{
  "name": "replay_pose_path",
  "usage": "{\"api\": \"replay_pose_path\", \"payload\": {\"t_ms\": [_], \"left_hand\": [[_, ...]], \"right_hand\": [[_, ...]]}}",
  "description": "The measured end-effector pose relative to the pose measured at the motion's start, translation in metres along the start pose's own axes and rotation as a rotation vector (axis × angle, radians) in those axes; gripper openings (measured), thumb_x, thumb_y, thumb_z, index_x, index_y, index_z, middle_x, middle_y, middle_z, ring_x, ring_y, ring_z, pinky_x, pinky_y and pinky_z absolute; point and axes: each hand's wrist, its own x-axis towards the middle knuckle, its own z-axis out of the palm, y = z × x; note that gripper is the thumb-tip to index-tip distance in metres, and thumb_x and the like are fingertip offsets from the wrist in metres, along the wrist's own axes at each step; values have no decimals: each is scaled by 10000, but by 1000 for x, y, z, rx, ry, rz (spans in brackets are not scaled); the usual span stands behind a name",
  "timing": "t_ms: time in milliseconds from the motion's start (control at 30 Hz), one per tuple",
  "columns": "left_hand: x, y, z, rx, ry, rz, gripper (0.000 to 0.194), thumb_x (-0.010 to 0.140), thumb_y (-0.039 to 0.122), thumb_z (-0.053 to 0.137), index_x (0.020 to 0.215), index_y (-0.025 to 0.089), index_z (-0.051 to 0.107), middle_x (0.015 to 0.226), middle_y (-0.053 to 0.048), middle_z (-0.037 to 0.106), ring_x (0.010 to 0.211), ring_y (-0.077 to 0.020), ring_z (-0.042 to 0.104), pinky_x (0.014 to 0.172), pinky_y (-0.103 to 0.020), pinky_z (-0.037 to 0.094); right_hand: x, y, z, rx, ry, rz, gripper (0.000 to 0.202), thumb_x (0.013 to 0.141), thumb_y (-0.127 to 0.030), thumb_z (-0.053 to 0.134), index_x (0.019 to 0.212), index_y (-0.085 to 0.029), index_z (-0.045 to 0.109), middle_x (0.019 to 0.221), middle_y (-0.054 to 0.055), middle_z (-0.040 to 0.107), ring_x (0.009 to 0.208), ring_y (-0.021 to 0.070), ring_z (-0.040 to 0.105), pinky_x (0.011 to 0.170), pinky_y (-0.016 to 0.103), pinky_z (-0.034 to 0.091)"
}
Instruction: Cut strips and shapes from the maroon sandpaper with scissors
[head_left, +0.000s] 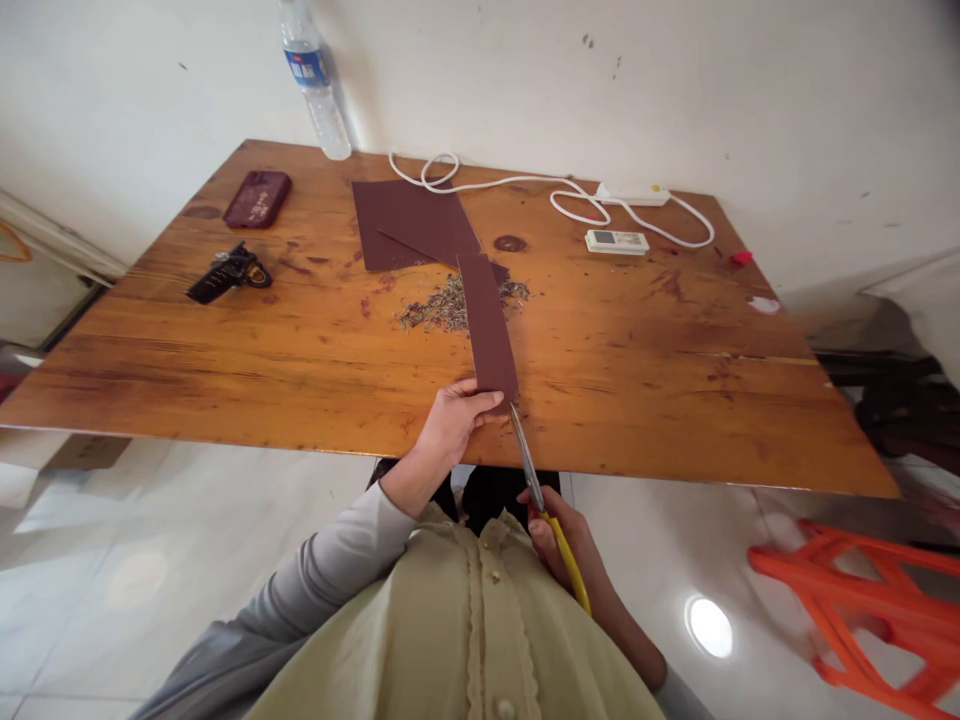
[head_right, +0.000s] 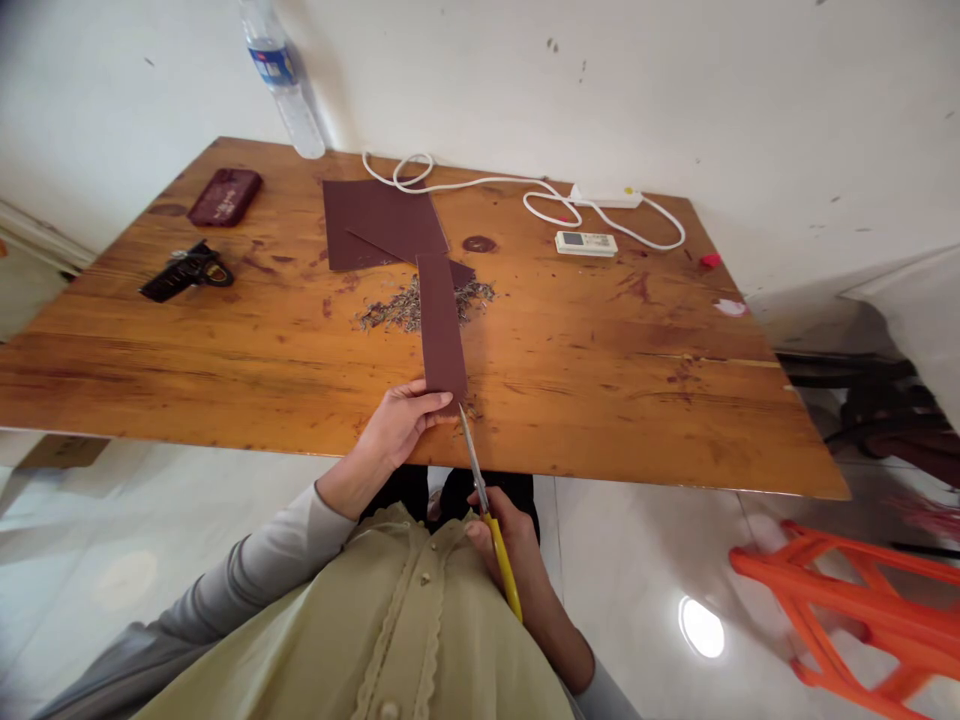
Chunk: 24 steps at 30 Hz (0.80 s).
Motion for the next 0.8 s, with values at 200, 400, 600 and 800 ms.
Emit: {"api": "replay_pose_path", "payload": {"t_ms": [200,400,600,800], "left_hand": [[-2,0,2,0,5,17,336,489,243,971,771,153,812,784,-43,774,723,-170,685,701,-338,630],[-1,1,1,-37,25,20,331,489,238,962,759,151,791,770,-25,753,686,-152,661,679,-338,631],[0,0,-3,-51,1,9,298,565,223,910,805,146,750,785,-36,757,707,-193,724,781,-413,656],[2,-2,-5,-61,-13,8,249,626,205,876,819,137,735,777,-59,768,705,-209,752,792,-410,654]], "right_hand": [[-1,-8,2,68,-16,50,488,951,-701,576,936,-215,614,606,-74,427,491,127,344,458,248,294],[-3,-8,3,156,-29,108,591,902,-810,616,912,-219,615,593,-74,410,503,126,315,465,251,256],[-12,4,7,625,-125,178,810,831,-938,607,1115,-182,673,599,-66,450,506,118,317,473,241,264],[-8,7,1,773,-107,277,826,779,-963,645,1043,-182,694,585,-49,512,473,108,379,460,234,312]]}}
